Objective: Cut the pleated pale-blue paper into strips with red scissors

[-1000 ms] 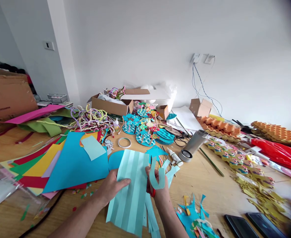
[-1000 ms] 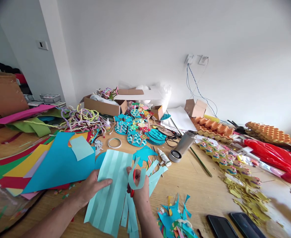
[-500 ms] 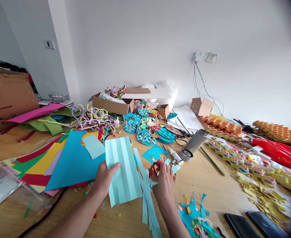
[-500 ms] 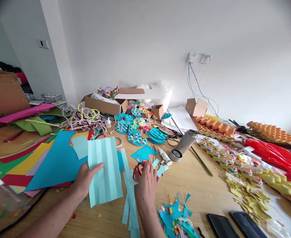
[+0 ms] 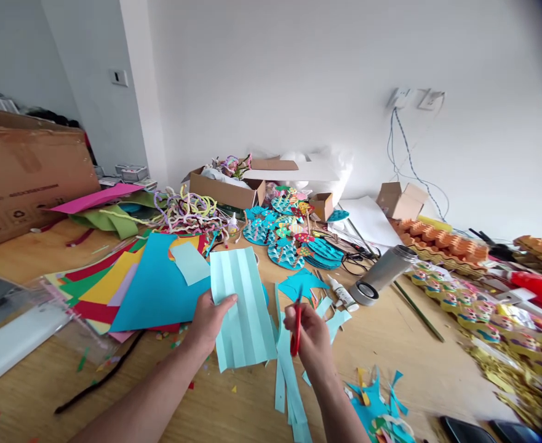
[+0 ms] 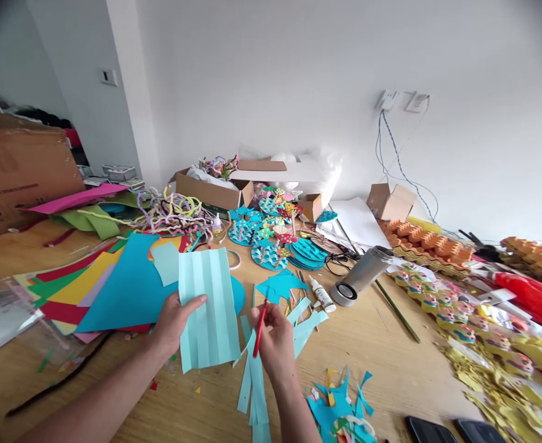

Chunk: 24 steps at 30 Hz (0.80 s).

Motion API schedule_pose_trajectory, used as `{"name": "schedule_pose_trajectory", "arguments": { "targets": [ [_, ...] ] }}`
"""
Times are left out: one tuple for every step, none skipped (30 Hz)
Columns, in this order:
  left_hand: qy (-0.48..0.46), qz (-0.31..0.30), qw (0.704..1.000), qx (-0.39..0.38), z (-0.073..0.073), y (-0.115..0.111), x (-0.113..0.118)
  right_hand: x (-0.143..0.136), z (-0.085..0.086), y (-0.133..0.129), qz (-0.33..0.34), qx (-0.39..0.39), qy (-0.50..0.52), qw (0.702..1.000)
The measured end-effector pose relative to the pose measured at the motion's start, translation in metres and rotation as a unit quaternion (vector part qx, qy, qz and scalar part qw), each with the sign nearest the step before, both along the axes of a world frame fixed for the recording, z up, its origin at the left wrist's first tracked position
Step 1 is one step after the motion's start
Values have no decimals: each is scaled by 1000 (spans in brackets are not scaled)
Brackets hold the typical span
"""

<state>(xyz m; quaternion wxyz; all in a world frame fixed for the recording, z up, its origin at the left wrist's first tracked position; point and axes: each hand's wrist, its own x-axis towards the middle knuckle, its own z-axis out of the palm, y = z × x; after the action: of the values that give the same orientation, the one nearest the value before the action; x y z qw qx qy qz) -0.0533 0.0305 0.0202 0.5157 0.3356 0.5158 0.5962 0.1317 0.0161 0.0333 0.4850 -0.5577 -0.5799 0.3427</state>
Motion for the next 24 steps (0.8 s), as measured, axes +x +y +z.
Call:
{"name": "schedule_pose_trajectory", "arguments": {
  "targets": [
    [3,0,1000,2,-1,0,0,-2,1,-1,55,-14,6,998],
    [4,1,1000,3,-1,0,-1,-5,1,-2,103,-25,7,994],
    [4,1,1000,2,-1,0,-1,-7,0,-3,132,-30,4,991],
    [1,-1,1000,1,-1,0,-1,-9,-1,-4,148,-31,-1,989],
    [-7,-5,1000,0,0,-1,0,-11,-3,-4,153,-34,-6,988],
    [-20,-13,1000,0,1,-1,0,-12,-5,-5,149,-34,-9,988],
    [-38,-23,999,2,2,-3,1,-13,-6,-5,144,-32,-9,989],
    [-63,-40,997,6,4,-4,3,-13,-8,-4,136,-28,-6,990],
    [-97,-60,993,11,6,-5,4,-13,-9,-4,126,-22,0,992],
    [-132,-85,987,14,8,-7,6,-12,-11,-4,113,-17,7,993],
    [-158,-113,981,11,9,-9,8,-11,-11,-3,97,-13,16,995],
    [-175,-141,974,11,10,-11,10,-10,-12,-2,81,-13,28,996],
    [-179,-160,971,10,10,-12,12,-9,-13,-2,67,-14,42,997],
    [-170,-176,970,5,8,-13,13,-8,-13,-1,55,-16,55,997],
    [-153,-189,970,-2,7,-13,15,-7,-14,0,47,-17,66,997],
    [-131,-193,972,-3,4,-13,15,-6,-14,0,42,-15,72,996],
    [-109,-191,976,-1,2,-13,16,-6,-15,1,38,-11,73,997],
    [-87,-185,979,4,0,-12,16,-6,-15,1,34,-7,69,997],
    [-68,-175,982,10,-2,-11,15,-6,-16,1,27,-3,61,998],
    [-52,-164,985,18,-3,-10,15,-7,-16,1,20,1,53,998],
    [-38,-151,988,26,-4,-9,14,-7,-16,1,14,4,47,999],
    [-27,-137,990,34,-4,-8,13,-7,-16,1,9,6,43,999],
    [-18,-123,991,40,-4,-7,12,-8,-16,1,6,6,43,999],
    [-13,-110,993,43,-4,-7,11,-8,-15,1,4,5,45,999]
  ]
}}
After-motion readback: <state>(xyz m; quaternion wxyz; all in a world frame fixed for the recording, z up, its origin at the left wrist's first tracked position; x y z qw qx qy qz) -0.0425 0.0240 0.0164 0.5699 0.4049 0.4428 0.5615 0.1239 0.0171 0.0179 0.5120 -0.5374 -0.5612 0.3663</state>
